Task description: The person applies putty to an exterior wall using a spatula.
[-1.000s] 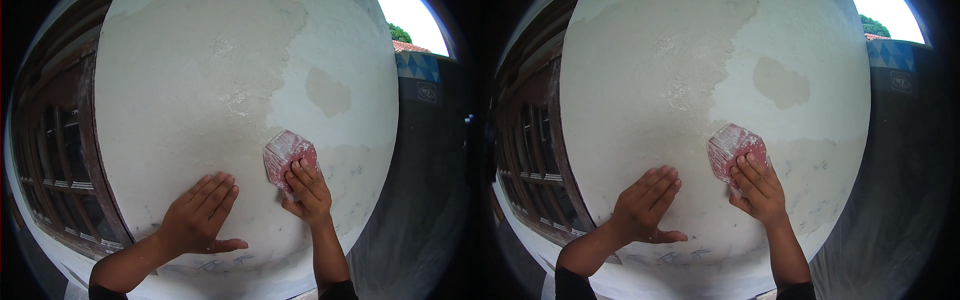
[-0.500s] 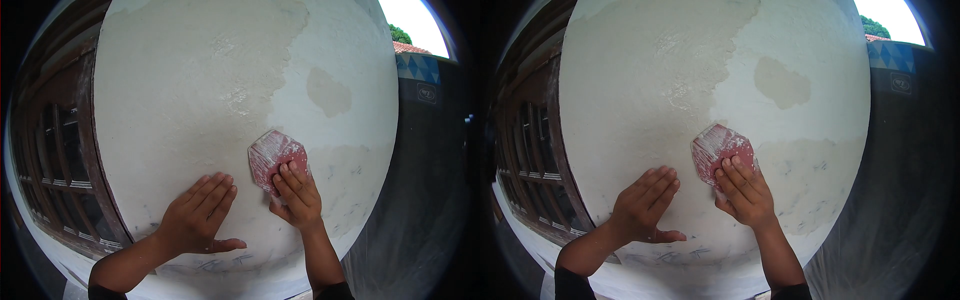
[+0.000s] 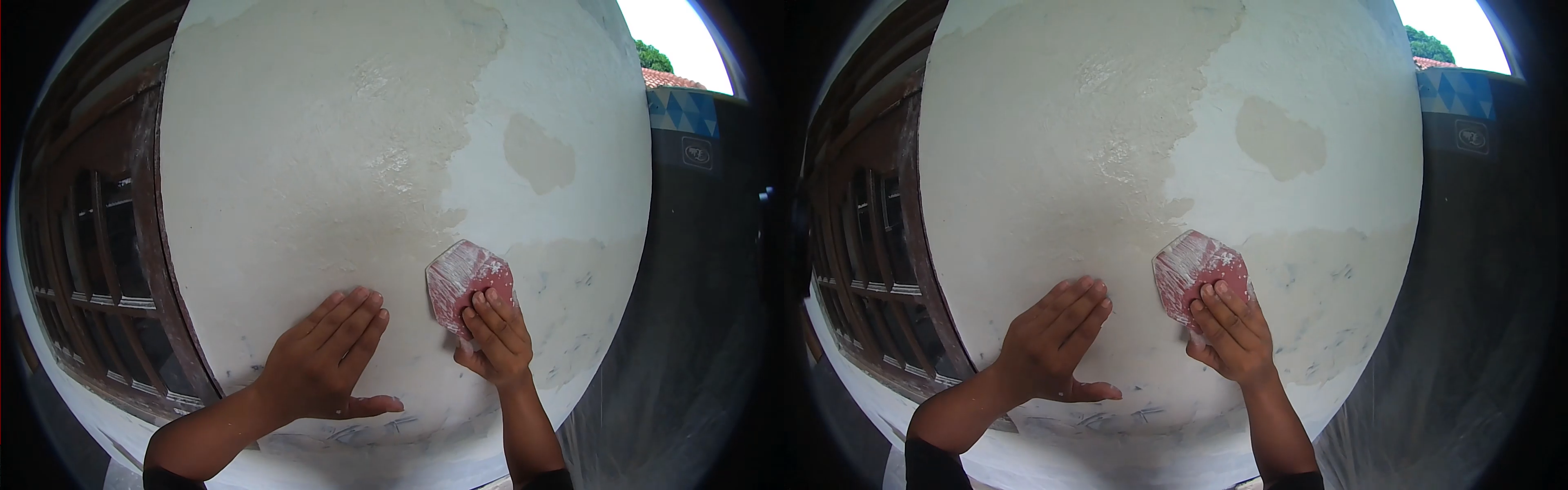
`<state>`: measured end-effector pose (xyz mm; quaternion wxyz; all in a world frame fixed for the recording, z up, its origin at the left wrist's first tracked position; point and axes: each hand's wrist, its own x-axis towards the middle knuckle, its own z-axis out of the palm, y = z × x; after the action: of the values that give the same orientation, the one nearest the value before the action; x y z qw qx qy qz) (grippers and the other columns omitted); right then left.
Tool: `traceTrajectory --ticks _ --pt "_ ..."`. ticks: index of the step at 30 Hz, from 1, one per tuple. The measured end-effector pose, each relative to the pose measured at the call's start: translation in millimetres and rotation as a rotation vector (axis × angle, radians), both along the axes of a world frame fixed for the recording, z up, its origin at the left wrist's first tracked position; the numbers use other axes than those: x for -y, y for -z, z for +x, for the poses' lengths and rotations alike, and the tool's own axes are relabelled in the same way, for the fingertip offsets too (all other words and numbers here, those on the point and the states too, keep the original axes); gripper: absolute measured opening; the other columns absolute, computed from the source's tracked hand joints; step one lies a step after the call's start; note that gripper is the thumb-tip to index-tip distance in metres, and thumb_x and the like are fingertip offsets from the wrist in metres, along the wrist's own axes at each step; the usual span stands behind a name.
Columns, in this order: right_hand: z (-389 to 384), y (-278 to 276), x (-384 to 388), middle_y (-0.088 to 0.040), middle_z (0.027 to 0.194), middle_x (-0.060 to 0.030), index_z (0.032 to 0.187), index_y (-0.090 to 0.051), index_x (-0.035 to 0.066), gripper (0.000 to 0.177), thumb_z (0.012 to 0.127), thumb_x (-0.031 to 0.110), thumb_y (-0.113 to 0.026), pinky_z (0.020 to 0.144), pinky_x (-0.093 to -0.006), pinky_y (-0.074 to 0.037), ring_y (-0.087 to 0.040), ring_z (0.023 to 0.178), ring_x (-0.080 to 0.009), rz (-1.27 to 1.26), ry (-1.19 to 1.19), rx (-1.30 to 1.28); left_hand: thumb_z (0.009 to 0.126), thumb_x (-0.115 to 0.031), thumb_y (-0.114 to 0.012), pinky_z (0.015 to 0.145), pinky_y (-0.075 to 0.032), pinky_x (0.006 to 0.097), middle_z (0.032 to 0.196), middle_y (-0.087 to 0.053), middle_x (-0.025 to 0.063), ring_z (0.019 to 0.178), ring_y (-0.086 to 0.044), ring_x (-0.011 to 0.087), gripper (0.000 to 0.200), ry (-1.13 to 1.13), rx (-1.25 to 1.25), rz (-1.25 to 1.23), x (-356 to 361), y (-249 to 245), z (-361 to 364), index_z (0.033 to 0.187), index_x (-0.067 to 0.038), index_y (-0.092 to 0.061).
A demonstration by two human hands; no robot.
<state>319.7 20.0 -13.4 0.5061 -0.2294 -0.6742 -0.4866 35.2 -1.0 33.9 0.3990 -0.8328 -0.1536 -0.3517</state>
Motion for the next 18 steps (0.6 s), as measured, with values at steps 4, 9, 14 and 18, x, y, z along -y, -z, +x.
traceTrajectory --ticks 4,9,14,18 --pt "-10.3 -11.7 4.0 -0.070 0.121 -0.0093 0.111 -0.073 0.005 0.035 0.076 0.012 -0.073 0.101 -0.0463 -0.049 -0.060 0.124 -0.0256 0.010 -0.033 -0.045 0.081 -0.077 -0.057 0.104 -0.047 0.0474 0.126 -0.061 0.0223 0.121 -0.059 0.0379 0.092 0.000 -0.006 -0.002 -1.8 0.6 0.4 0.121 0.006 -0.060" --pt "-1.4 -7.3 5.3 -0.070 0.120 -0.0105 0.110 -0.073 0.005 0.034 0.077 0.012 -0.073 0.101 -0.0479 -0.048 -0.060 0.124 -0.0256 0.023 0.013 -0.002 0.081 -0.076 -0.058 0.105 -0.047 0.0476 0.126 -0.061 0.0227 0.121 -0.059 0.0376 0.091 0.002 -0.009 0.004 0.4 -0.8 -0.2 0.121 0.006 -0.060" --pt "-9.5 -18.2 5.7 -0.070 0.120 -0.0099 0.110 -0.073 0.005 0.034 0.076 0.009 -0.073 0.100 -0.0479 -0.049 -0.061 0.122 -0.0262 0.067 -0.044 -0.098 0.081 -0.076 -0.059 0.105 -0.046 0.0474 0.127 -0.061 0.0227 0.122 -0.059 0.0372 0.092 -0.004 -0.002 -0.018 -1.9 2.5 -0.7 0.122 0.006 -0.060" --pt "-7.2 -3.7 3.4 -0.070 0.120 -0.0100 0.109 -0.074 0.005 0.034 0.075 0.009 -0.073 0.098 -0.0474 -0.050 -0.062 0.122 -0.0270 -0.024 0.037 0.012 0.081 -0.076 -0.058 0.106 -0.046 0.0473 0.127 -0.061 0.0223 0.123 -0.058 0.0370 0.092 0.000 0.000 -0.007 -1.1 1.8 -1.4 0.122 0.006 -0.060"
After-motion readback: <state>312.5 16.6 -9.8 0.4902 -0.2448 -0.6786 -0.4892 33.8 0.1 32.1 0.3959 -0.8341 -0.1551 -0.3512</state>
